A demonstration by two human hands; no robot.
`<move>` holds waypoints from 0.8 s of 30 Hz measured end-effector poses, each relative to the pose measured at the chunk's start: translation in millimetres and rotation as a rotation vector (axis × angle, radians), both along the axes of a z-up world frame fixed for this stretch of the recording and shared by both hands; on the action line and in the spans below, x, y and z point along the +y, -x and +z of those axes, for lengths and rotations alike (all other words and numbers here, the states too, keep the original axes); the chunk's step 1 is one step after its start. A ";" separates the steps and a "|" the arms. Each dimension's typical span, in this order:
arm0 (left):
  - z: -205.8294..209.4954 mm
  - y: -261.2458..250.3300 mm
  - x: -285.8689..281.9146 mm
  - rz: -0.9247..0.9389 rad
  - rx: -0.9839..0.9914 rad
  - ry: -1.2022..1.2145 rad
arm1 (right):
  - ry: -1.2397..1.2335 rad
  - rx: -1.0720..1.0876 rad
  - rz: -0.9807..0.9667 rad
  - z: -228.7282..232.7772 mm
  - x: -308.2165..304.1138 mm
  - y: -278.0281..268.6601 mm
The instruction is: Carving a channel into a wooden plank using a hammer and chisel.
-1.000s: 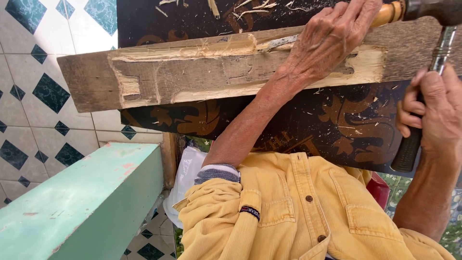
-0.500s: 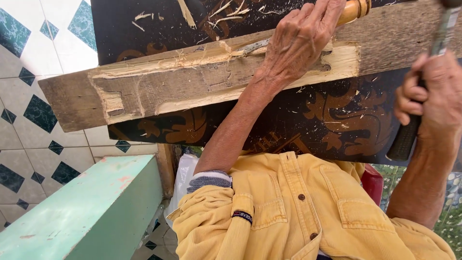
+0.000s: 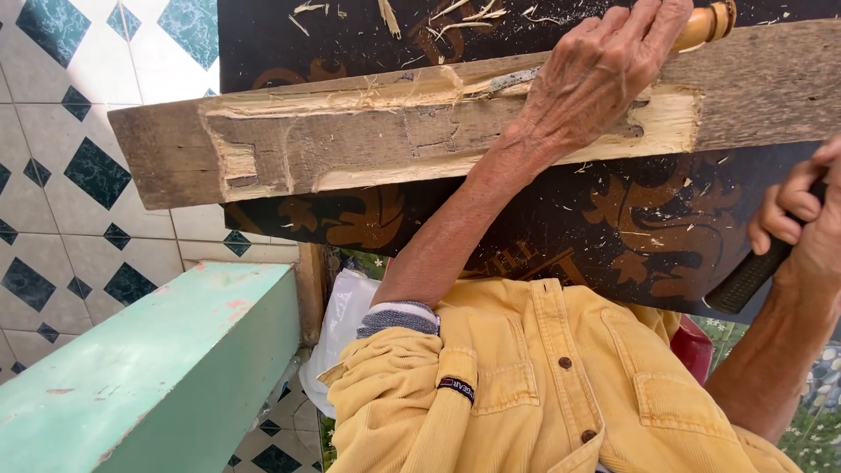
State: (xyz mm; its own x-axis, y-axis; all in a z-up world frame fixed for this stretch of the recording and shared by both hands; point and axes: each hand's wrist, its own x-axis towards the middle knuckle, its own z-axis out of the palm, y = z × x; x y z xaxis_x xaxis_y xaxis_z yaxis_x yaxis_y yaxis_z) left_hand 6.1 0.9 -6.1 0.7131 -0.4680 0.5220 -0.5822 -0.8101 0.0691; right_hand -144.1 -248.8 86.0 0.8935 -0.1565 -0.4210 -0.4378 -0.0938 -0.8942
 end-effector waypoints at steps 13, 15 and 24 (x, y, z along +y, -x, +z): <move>7.2 0.9 -1.0 0.030 -0.053 0.031 | 0.045 -0.100 0.047 -19.7 -28.0 0.0; 1.3 0.1 -2.4 0.036 -0.057 0.009 | 0.126 -0.097 0.029 -55.2 -63.8 11.2; 7.8 -0.1 0.9 0.017 -0.040 0.080 | 0.335 -0.129 0.256 50.6 74.5 -9.7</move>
State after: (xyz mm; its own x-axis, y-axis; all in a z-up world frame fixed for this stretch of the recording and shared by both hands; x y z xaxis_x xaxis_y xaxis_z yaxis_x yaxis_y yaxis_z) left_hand 6.1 1.8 1.7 0.6983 -0.4118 0.5856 -0.5720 -0.8128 0.1105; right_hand -134.4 -174.3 136.5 0.9631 -0.0324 -0.2670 -0.2495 -0.4788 -0.8417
